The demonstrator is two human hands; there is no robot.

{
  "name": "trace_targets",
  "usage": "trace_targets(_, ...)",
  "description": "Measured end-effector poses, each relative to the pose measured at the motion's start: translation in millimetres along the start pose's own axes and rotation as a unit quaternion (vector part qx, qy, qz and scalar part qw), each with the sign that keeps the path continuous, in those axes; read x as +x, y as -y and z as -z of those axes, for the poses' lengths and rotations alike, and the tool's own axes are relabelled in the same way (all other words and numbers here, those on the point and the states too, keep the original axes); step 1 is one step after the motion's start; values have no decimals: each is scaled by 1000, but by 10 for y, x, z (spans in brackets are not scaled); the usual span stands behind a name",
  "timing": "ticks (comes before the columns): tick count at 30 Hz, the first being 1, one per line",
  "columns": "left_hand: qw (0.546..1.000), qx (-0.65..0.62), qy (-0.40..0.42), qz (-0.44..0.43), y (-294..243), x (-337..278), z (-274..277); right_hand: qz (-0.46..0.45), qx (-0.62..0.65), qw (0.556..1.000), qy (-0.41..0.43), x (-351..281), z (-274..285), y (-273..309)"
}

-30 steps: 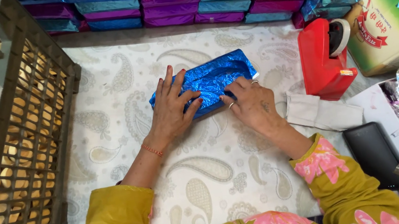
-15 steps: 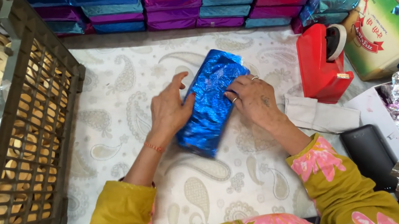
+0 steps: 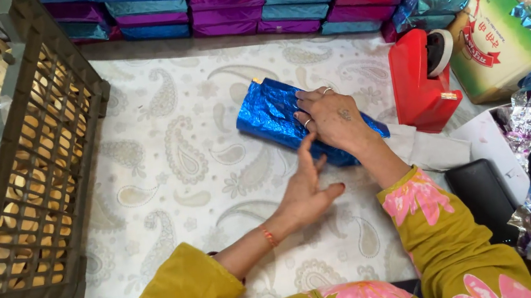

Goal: Wrapping square items in blue foil and securing them with tape.

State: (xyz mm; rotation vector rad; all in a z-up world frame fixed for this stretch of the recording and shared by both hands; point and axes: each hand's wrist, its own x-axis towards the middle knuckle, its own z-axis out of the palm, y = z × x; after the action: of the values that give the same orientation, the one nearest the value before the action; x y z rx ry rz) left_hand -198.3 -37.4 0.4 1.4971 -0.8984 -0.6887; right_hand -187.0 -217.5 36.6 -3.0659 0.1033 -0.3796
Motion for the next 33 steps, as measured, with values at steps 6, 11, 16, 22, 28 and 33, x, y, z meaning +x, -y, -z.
trace_targets(6, 980, 112, -162, -20, 237, 114, -70, 40, 11, 997, -64, -100, -263, -97)
trace_targets(11, 860, 454, -156, -173, -79, 426, 476, 11, 1, 997, -73, -146, -272, 3)
trace_targets(16, 836, 526, -47, -153, 37, 638, 704, 6, 5, 996, -94, -150, -286, 8)
trace_targets(22, 883, 422, -36, -202, 280, 597, 666, 5, -5, 996, -88, -162, -277, 12)
trace_targets(28, 855, 470, -96, -200, 264, 551, 579, 59, -6, 992, -113, -166, -305, -57)
trace_targets(33, 804, 543, -149, -191, 286, 589, 579, 75, -1, 983, -169, -131, -73, -56)
